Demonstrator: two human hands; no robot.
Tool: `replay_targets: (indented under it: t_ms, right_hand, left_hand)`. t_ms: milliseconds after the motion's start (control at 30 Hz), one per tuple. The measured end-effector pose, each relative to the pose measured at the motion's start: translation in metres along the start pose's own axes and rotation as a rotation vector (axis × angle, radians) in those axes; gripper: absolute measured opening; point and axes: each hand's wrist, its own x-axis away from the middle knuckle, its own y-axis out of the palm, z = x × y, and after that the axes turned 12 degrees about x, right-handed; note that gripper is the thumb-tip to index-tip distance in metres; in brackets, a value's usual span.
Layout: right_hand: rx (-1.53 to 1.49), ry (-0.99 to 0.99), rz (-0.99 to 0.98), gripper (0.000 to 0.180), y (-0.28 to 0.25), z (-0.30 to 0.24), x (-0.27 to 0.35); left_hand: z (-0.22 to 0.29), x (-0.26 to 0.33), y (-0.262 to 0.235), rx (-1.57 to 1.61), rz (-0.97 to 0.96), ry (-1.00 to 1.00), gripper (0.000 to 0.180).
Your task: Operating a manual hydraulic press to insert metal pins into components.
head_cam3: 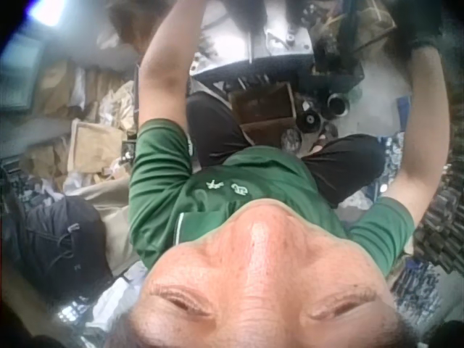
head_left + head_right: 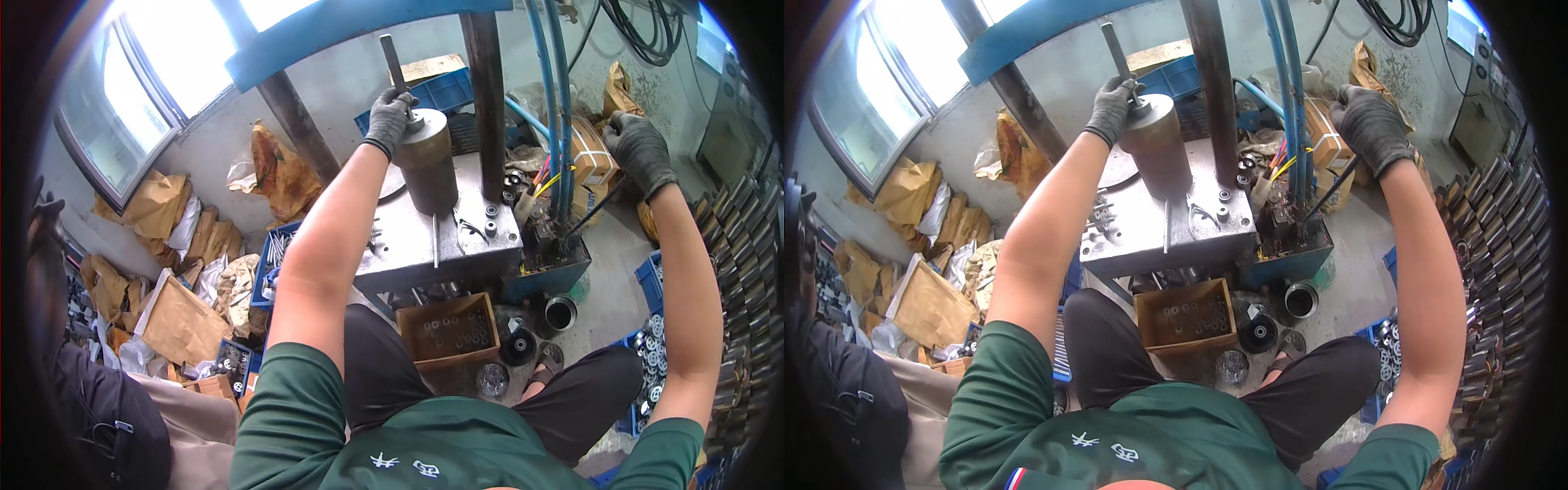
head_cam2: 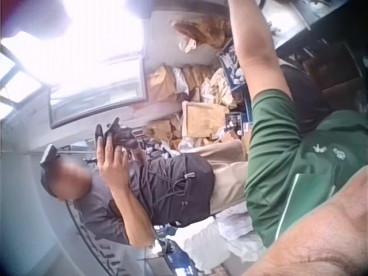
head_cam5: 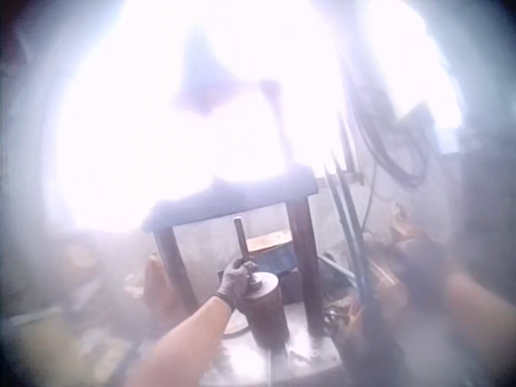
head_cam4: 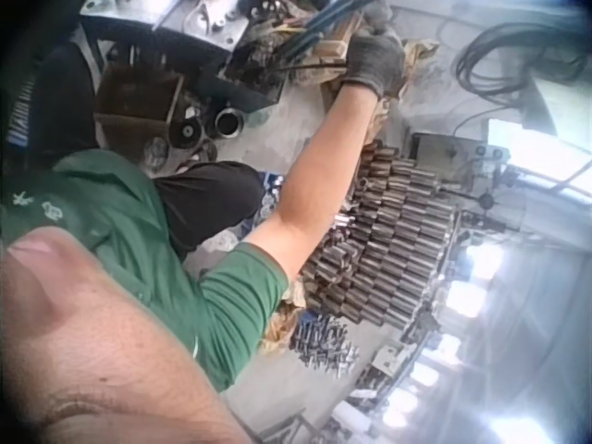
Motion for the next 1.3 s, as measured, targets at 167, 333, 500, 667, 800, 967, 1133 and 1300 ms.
replay_targets:
  t_ms: [167,333,500,667,800,967,1133,1300]
  right_hand:
    - [0.033,0.024,0.018,0.029,0.005,0.005,0.006]
    - [-0.027,-0.022,0.040,0.029,-0.004,0.008,0.020]
    - [-0.194,-0.094,0.114,0.024,-0.011,0.004,0.061]
    - [-0.334,-0.178,0.181,0.017,-0.028,-0.003,0.147]
    - [-0.240,-0.422,0.280,0.024,-0.067,-0.056,0.202]
    - [-0.673,-0.545,0.101,0.026,-0.048,-0.105,0.207]
    - [-0.763,-0.584,-0.228,0.019,0.041,-0.106,0.221]
    - [-0.797,-0.647,-0.331,0.018,0.043,-0.120,0.215]
  left_hand:
    - [-0.004,0.043,0.019,-0.088,-0.008,0.295,0.019]
    - [0.000,0.127,0.035,-0.116,-0.151,0.784,0.019]
    - [-0.045,0.259,0.039,0.326,0.005,-0.063,0.050]
    - [-0.095,0.309,0.036,0.408,0.352,-0.816,0.050]
    - [-0.146,0.304,0.002,0.495,0.314,-1.028,0.039]
    - [-0.150,0.300,0.004,0.511,0.334,-1.033,0.035]
    - [-0.140,0.332,0.004,0.399,0.328,-1.082,0.039]
    - [-0.110,0.392,-0.019,0.144,0.047,-0.913,0.029]
